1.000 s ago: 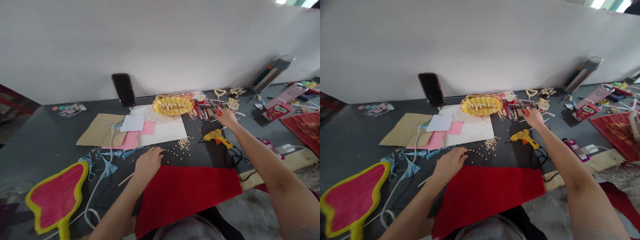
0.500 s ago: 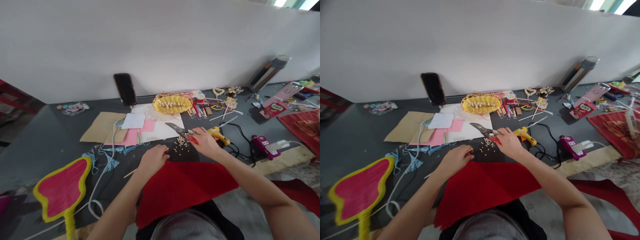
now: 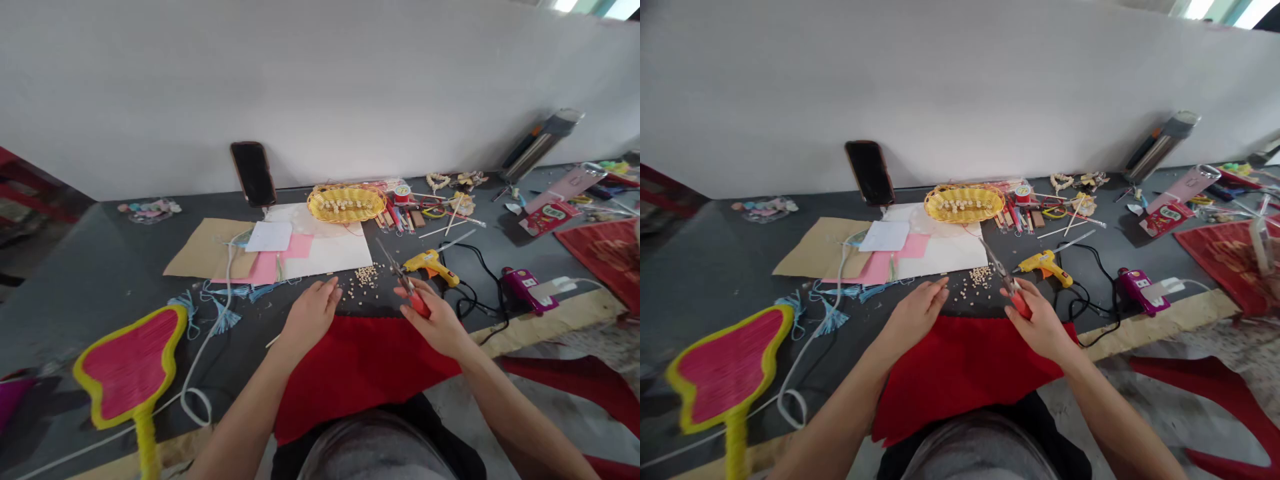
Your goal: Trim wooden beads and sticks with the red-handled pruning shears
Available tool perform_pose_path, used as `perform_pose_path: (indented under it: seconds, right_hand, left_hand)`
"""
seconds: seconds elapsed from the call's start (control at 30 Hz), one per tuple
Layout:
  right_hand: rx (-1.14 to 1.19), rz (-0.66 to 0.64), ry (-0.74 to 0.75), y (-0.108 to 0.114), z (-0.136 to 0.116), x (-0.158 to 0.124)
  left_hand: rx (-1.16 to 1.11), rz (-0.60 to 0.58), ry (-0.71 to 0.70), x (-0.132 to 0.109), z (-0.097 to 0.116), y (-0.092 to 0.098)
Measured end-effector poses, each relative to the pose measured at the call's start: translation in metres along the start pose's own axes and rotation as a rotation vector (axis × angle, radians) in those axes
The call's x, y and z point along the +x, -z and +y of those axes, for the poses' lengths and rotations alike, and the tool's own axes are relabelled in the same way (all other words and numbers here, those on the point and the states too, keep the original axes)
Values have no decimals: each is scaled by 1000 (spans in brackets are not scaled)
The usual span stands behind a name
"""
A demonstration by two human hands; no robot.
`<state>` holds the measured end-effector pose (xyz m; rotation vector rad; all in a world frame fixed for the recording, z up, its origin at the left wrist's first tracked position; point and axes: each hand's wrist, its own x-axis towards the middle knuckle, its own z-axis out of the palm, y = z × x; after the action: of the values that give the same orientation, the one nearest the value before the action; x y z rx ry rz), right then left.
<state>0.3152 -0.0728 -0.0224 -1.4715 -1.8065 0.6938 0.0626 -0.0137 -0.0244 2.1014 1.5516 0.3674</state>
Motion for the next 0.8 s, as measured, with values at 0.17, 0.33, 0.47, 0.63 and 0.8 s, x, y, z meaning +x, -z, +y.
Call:
perform_pose_path:
  seconds: [0.17, 0.33, 0.47, 0.63, 0.8]
  right_hand:
    - [-75, -94, 44, -21, -6, -23]
    - [-175, -126, 121, -40, -20, -31]
    - [-211, -128, 169, -47, -31, -34]
    - [-260, -119, 171, -50, -37, -38]
    - [-317, -110, 182, -49, -38, -41]
  left_hand:
    - [-357, 61, 5, -23, -1, 14]
    - [-649, 107, 102, -39, 3, 18]
    - [-786, 121, 130, -43, 5, 17]
    - [-824, 138, 140, -46, 6, 15]
    - [-858, 138, 122, -46, 2, 11]
